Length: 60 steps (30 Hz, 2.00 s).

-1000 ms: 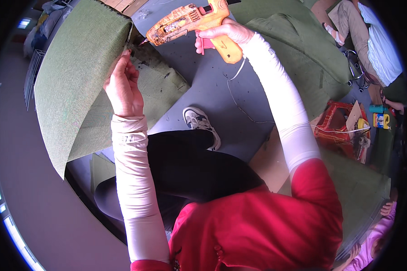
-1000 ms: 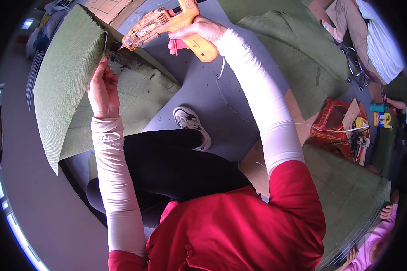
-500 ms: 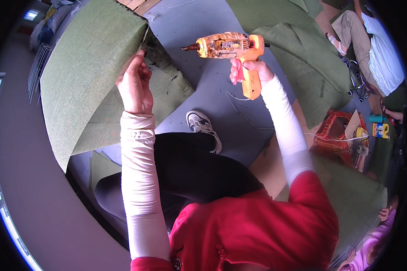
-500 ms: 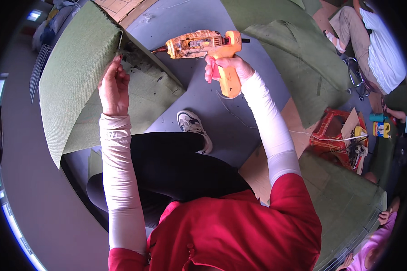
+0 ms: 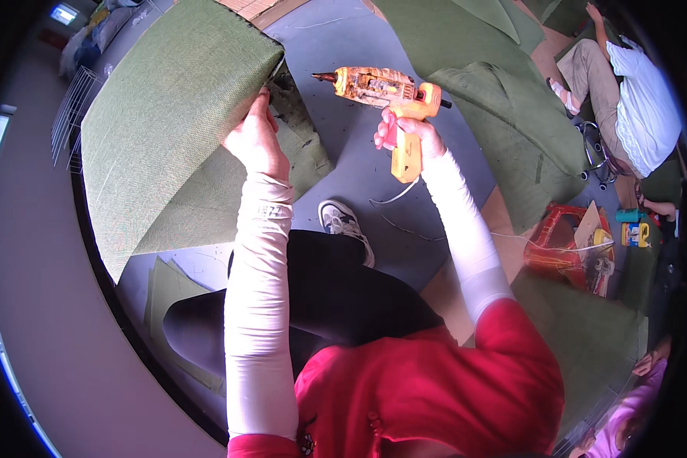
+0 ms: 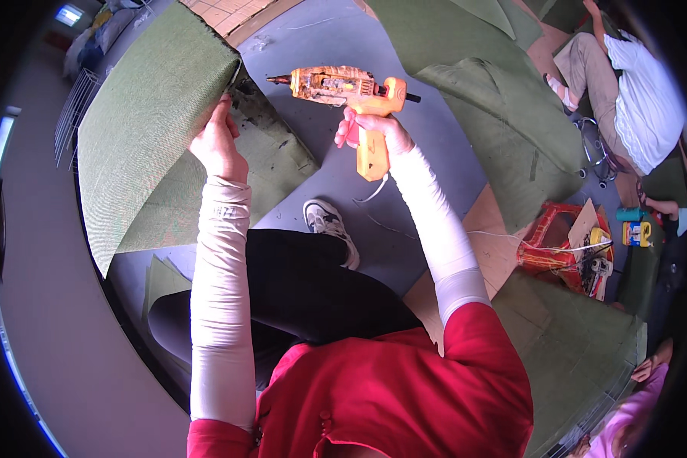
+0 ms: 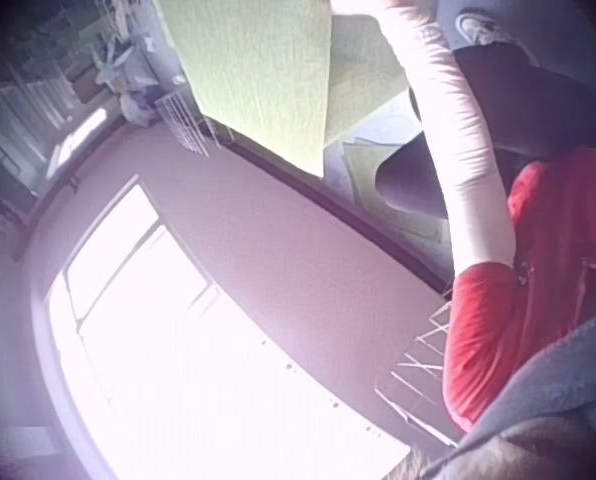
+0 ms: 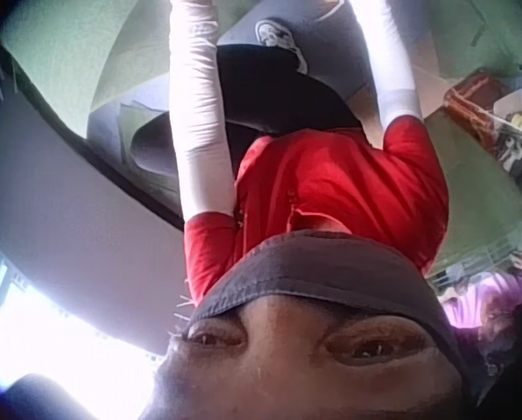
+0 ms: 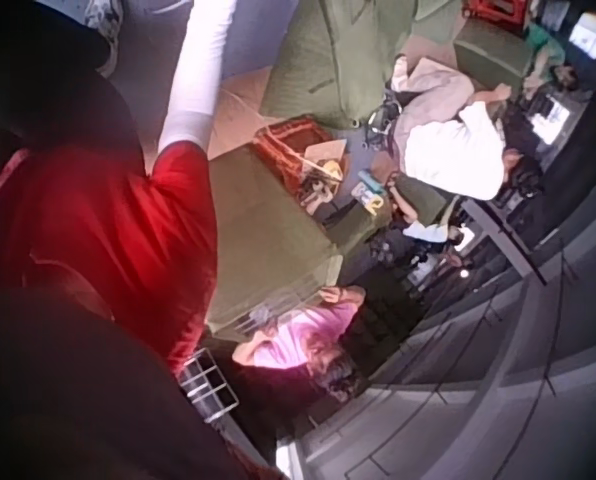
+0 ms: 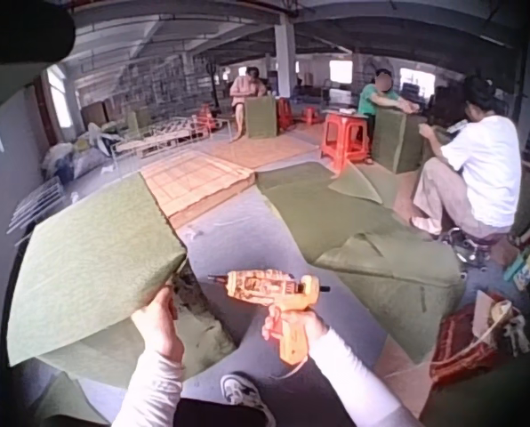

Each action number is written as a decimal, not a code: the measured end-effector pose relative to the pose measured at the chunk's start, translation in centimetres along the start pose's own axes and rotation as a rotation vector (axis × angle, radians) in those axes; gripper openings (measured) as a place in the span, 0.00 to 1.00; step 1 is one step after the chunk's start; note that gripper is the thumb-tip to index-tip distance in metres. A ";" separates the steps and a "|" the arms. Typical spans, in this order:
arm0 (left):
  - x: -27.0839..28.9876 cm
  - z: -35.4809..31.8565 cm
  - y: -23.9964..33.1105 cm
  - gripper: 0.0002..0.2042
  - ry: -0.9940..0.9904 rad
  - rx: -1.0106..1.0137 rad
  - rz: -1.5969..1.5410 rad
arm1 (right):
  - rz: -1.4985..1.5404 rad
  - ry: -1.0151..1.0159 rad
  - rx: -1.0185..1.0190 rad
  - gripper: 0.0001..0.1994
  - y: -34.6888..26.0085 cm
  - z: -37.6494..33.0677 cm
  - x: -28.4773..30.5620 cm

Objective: Applying hot glue to upholstery foam and attaching green fabric to cover a block.

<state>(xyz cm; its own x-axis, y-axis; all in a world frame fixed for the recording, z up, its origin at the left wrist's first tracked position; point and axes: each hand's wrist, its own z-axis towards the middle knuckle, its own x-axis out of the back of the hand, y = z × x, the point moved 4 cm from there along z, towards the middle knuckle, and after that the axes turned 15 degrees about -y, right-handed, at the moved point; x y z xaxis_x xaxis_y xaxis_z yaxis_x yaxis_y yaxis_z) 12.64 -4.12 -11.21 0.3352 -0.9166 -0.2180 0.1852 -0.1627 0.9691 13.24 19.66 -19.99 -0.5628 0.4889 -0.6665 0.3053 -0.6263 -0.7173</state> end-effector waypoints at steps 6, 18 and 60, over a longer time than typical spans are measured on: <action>0.1 0.7 -0.5 0.03 0.053 -0.140 -0.054 | 0.026 0.017 -0.027 0.16 1.7 -0.7 0.6; 0.6 2.2 -0.9 0.09 0.154 -0.216 0.368 | 0.066 0.067 -0.020 0.17 3.3 -1.8 -0.3; 1.5 1.9 -1.9 0.11 0.214 -0.267 0.427 | 0.294 -0.156 0.197 0.20 -1.9 -3.5 -0.5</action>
<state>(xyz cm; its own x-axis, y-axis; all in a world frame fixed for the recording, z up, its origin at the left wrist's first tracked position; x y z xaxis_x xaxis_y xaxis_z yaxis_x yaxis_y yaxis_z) 11.01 -5.95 -13.15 0.6070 -0.7817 0.1431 0.2106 0.3319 0.9195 15.61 22.72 -19.07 -0.5881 0.1825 -0.7879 0.3260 -0.8381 -0.4374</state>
